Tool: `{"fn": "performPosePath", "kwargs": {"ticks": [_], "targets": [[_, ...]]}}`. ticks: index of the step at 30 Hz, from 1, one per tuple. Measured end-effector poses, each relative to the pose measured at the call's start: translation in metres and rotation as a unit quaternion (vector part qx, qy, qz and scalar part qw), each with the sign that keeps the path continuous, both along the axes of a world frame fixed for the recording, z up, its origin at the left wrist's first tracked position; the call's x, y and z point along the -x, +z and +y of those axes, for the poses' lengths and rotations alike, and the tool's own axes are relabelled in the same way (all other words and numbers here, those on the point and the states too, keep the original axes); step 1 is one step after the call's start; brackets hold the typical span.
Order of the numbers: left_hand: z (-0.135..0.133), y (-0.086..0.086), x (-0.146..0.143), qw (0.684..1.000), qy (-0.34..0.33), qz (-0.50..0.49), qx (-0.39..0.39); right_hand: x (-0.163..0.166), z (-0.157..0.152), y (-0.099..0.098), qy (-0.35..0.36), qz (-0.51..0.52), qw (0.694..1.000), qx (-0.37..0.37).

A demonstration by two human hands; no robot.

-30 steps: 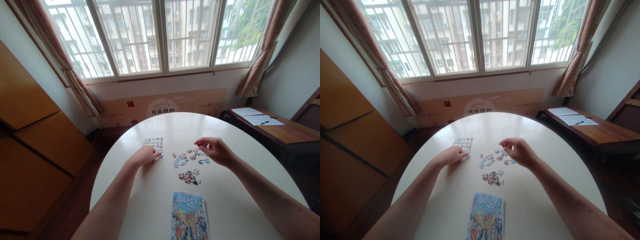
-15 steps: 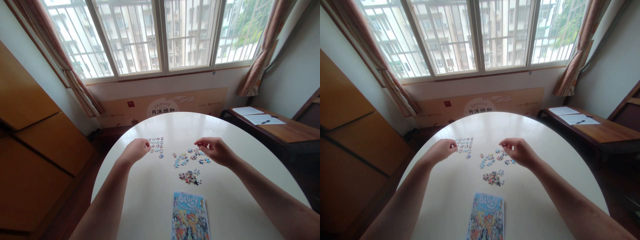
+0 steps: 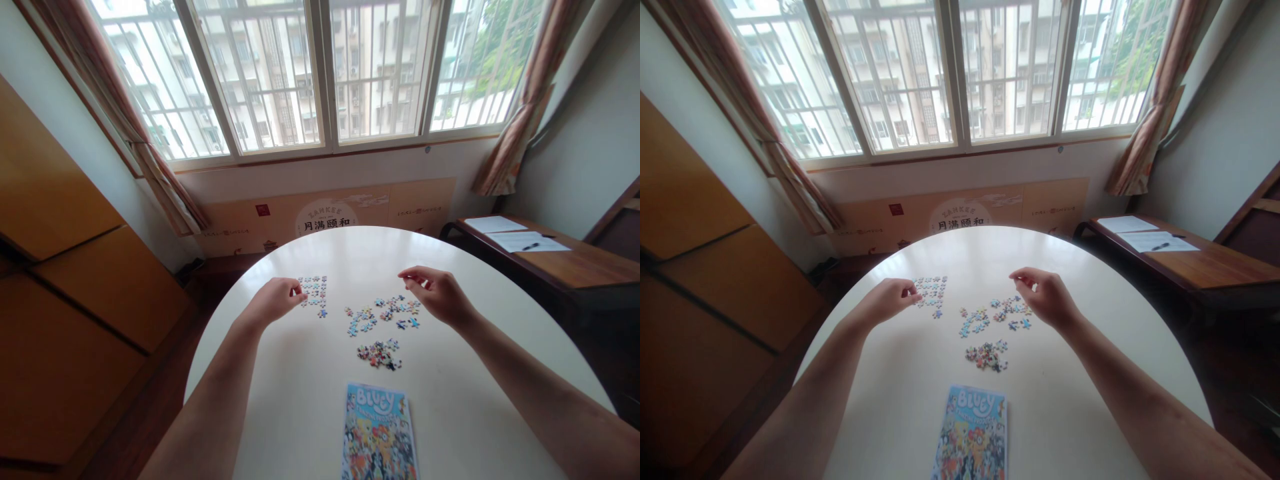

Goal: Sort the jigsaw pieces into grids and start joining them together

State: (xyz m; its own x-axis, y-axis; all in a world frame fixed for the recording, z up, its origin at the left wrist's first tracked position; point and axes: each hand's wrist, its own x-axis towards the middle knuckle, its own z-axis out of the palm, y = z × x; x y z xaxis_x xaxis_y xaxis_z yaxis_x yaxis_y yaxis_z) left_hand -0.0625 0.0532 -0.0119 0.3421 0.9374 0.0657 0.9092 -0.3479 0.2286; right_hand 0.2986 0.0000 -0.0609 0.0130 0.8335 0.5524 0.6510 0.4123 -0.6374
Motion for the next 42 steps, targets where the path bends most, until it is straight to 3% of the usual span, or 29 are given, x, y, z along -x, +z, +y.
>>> {"fn": "performPosePath", "kwargs": {"ticks": [3, 11, 33, 37, 42], "targets": [[-0.001, -0.006, -0.004, 0.998, -0.049, -0.011, 0.047, 0.001, 0.0, -0.001, 0.007, -0.005, 1.0, 0.003], [-0.005, -0.017, -0.022, 0.989, -0.118, -0.03, 0.087, 0.004, -0.002, -0.001, 0.033, -0.013, 0.999, 0.006], [0.003, -0.025, -0.021, 0.988, -0.121, -0.047, 0.088, 0.002, 0.0, 0.0, 0.056, -0.029, 0.997, 0.034], [0.001, -0.019, -0.023, 0.986, -0.131, -0.042, 0.091, 0.005, -0.007, 0.006, 0.145, -0.076, 0.982, 0.09], [0.001, -0.017, -0.025, 0.99, -0.123, -0.054, 0.049, 0.014, -0.02, 0.013, 0.28, -0.169, 0.932, 0.155]]}}
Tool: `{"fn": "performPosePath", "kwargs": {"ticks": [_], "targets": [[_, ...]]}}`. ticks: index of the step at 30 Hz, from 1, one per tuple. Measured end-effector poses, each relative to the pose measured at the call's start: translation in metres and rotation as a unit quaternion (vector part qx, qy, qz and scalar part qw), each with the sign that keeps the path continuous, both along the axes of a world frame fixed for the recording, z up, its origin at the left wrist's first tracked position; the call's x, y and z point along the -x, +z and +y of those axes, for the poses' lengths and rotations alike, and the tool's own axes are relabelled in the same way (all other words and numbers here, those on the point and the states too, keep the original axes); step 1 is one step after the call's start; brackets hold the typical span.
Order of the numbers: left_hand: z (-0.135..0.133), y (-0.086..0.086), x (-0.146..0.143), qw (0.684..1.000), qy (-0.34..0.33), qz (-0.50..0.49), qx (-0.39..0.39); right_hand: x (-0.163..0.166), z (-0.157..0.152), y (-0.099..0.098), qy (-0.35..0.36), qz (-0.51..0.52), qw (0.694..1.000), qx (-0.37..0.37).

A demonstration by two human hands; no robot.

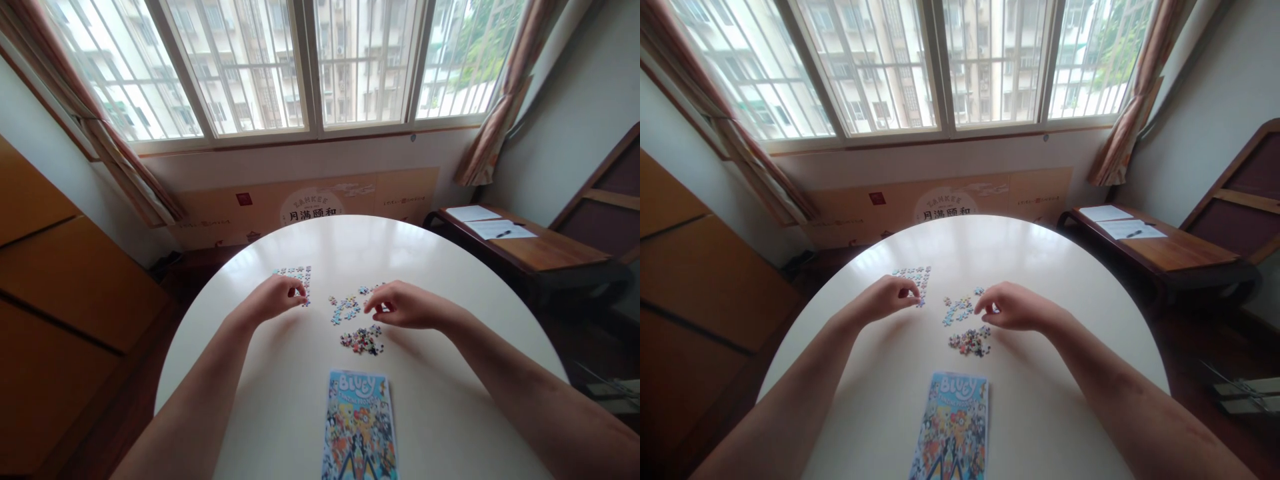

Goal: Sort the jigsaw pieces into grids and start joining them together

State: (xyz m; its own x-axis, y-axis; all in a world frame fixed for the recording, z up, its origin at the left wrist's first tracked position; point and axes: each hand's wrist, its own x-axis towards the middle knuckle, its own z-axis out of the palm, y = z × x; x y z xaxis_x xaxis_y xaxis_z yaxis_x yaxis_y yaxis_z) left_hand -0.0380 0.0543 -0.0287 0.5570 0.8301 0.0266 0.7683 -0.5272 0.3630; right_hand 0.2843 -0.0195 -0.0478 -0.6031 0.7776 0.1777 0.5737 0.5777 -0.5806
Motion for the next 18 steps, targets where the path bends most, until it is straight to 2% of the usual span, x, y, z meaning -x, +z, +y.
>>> {"fn": "performPosePath", "kwargs": {"ticks": [6, 12, 18], "targets": [[0.006, -0.004, 0.007, 0.992, 0.042, -0.028, -0.119, 0.006, -0.005, 0.004, 0.041, -0.074, 0.996, 0.021], [0.013, -0.008, 0.017, 0.971, 0.101, -0.069, -0.204, 0.007, -0.009, 0.009, 0.018, -0.128, 0.989, 0.066], [0.012, -0.008, 0.018, 0.951, 0.12, -0.105, -0.266, -0.001, -0.011, 0.014, 0.038, -0.096, 0.985, 0.136]]}}
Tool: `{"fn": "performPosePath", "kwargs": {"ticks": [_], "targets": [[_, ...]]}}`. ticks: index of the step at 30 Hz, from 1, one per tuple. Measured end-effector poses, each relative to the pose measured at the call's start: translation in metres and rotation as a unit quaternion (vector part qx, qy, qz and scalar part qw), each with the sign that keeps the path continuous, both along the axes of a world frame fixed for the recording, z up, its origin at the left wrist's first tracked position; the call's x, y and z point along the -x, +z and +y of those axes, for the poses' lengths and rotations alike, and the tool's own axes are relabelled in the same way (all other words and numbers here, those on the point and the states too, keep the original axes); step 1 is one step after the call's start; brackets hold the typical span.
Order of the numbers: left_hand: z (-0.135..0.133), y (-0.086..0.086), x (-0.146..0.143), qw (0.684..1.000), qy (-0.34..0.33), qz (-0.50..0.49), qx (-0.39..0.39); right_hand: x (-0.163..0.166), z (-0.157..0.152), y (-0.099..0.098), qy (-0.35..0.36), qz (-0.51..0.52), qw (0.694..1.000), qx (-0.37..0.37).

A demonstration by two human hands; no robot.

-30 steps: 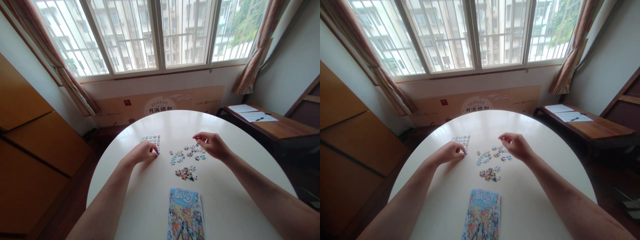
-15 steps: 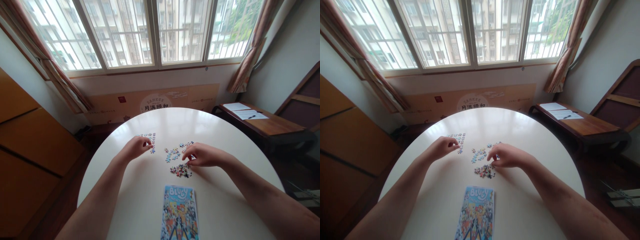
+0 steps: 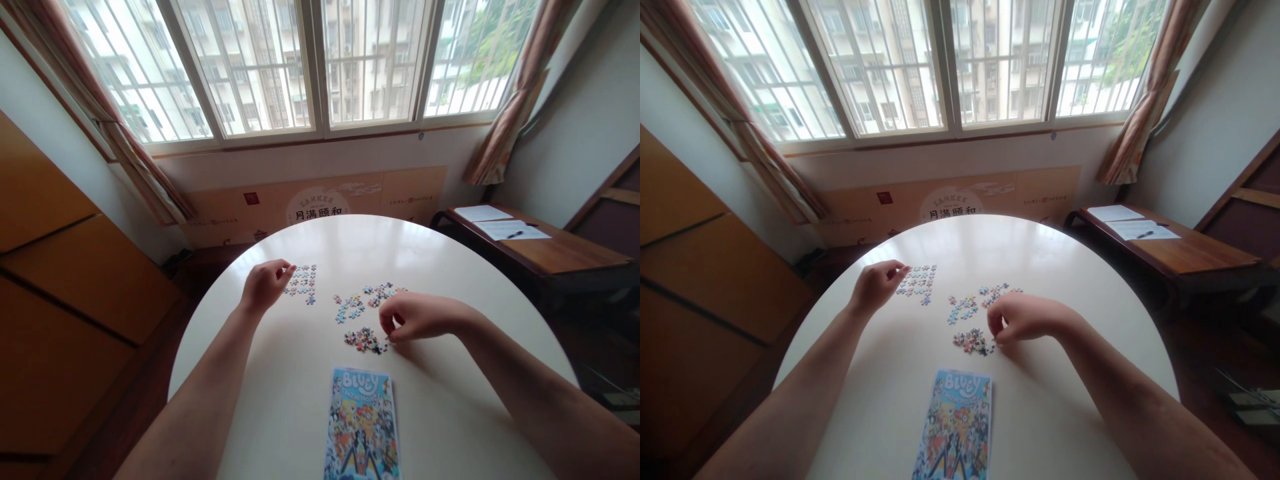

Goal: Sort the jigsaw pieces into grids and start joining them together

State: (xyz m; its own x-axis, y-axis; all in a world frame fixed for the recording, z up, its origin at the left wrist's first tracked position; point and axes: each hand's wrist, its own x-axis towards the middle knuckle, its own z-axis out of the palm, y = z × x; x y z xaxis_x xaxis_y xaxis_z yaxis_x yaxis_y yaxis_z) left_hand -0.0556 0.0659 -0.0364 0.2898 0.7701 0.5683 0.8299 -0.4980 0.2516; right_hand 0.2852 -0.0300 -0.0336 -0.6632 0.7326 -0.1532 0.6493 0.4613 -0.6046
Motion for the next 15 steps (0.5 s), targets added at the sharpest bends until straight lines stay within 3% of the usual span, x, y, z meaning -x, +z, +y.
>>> {"fn": "performPosePath", "kwargs": {"ticks": [3, 7, 11, 15], "targets": [[-0.006, 0.003, -0.009, 0.999, -0.031, -0.017, -0.026, 0.0, 0.001, 0.002, -0.016, 0.083, 0.996, 0.008], [-0.023, 0.008, -0.035, 0.993, -0.098, -0.053, -0.028, 0.01, 0.003, -0.002, -0.118, 0.22, 0.965, -0.077], [-0.047, 0.012, -0.069, 0.976, -0.189, -0.096, 0.045, 0.026, 0.002, -0.011, -0.165, 0.282, 0.936, -0.131], [-0.067, 0.014, -0.093, 0.952, -0.244, -0.143, 0.121, 0.038, 0.0, -0.018, -0.2, 0.336, 0.913, -0.116]]}}
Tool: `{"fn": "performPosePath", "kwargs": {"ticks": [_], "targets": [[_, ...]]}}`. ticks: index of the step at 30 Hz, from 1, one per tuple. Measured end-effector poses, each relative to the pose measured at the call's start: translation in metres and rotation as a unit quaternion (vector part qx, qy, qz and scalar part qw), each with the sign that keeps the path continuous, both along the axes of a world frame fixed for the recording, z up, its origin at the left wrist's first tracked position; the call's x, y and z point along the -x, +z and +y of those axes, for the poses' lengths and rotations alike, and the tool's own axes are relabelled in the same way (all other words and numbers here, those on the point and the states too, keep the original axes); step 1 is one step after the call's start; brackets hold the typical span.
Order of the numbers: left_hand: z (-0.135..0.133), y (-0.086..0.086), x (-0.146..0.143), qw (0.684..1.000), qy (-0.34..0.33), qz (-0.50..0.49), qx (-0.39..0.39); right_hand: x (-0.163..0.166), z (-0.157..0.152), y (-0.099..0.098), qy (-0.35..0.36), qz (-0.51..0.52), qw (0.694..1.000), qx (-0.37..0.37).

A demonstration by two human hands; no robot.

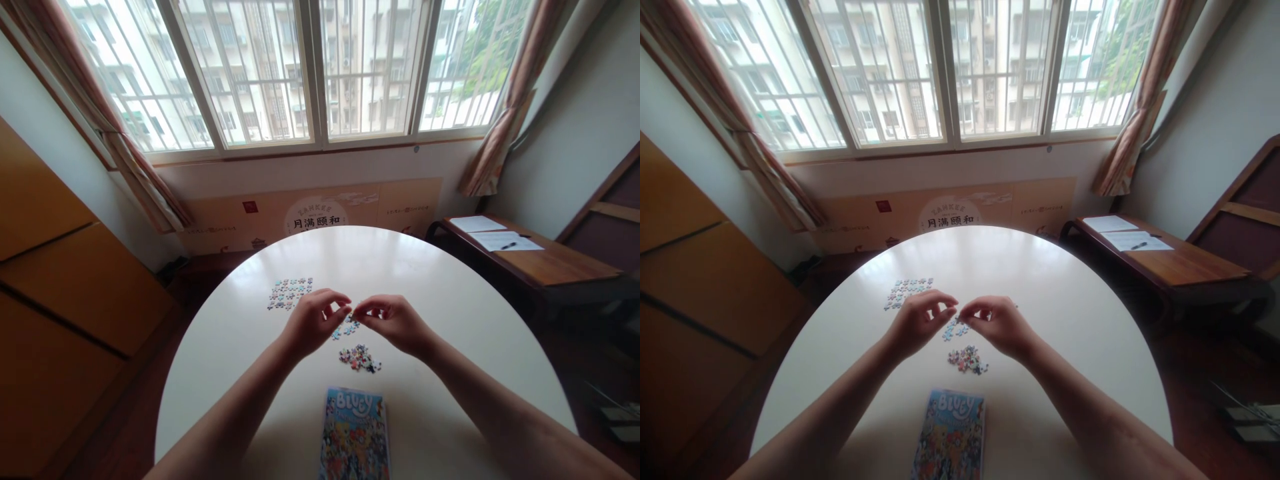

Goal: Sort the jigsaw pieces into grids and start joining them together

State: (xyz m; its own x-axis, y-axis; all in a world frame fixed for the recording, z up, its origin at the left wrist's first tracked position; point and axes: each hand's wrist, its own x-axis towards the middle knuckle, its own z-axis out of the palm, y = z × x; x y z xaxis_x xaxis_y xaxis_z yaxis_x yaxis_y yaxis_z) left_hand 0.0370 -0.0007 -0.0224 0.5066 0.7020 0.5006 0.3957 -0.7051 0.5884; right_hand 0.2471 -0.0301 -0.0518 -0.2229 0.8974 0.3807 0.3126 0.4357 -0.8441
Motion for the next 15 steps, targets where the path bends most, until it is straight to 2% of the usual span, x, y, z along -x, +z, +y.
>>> {"fn": "performPosePath", "kwargs": {"ticks": [5, 10, 13, 15], "targets": [[-0.008, 0.004, -0.01, 0.997, -0.002, -0.043, 0.068, 0.007, -0.003, 0.001, -0.003, 0.072, 0.997, 0.016], [-0.007, 0.017, -0.01, 0.992, 0.002, -0.055, 0.111, 0.015, -0.003, 0.006, -0.002, 0.132, 0.991, 0.011], [0.003, 0.027, 0.003, 0.992, 0.009, -0.037, 0.117, 0.018, -0.003, 0.011, -0.021, 0.105, 0.994, 0.002], [0.016, 0.031, 0.019, 0.989, 0.043, -0.036, 0.138, 0.015, -0.002, 0.019, -0.046, 0.069, 0.996, -0.026]]}}
